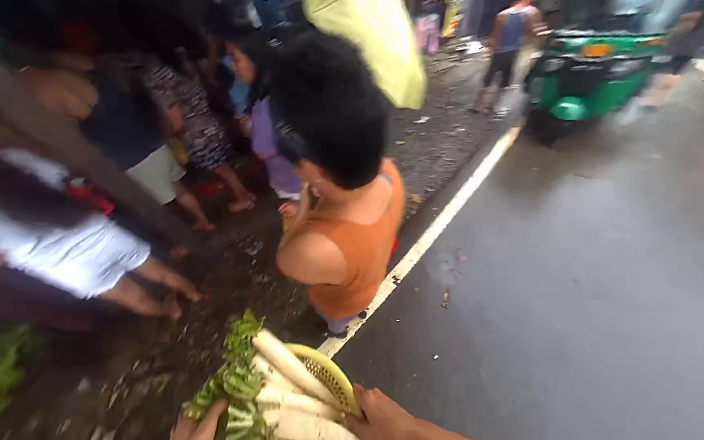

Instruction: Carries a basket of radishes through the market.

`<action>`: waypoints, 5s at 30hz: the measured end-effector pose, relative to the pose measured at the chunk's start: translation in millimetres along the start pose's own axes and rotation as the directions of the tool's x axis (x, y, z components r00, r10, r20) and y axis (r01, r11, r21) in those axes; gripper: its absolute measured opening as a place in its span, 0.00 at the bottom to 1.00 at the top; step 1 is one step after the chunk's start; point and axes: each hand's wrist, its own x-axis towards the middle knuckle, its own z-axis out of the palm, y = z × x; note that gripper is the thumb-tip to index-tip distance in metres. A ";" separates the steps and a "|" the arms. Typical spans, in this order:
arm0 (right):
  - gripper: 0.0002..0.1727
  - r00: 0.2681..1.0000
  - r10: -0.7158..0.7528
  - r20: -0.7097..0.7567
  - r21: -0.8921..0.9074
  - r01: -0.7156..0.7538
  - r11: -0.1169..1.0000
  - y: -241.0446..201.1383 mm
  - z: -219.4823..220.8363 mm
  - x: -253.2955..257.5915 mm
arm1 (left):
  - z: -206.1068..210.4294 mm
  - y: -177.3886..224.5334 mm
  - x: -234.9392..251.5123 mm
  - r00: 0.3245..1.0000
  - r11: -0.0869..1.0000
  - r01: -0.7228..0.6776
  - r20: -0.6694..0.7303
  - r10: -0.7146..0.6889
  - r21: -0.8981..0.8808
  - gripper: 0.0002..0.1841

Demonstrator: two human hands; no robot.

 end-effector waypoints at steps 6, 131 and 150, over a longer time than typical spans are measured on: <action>0.30 0.943 -0.134 0.305 -0.170 0.192 0.966 -28.8 -12.2 49.0 | -29.2 -48.9 -37.6 0.939 0.960 0.222 -0.228 -0.257 -0.170 0.33; 0.13 0.408 -0.154 0.900 -0.155 0.631 0.760 -2018.9 2708.7 397.7 | -2868.2 -1639.3 366.9 0.389 0.522 0.760 -0.371 -0.843 -0.388 0.47; 0.20 0.618 -0.091 0.781 -0.207 0.394 0.895 -2445.9 3301.0 463.8 | -3570.4 -1971.5 614.3 0.589 0.624 0.779 -0.274 -0.760 -0.056 0.46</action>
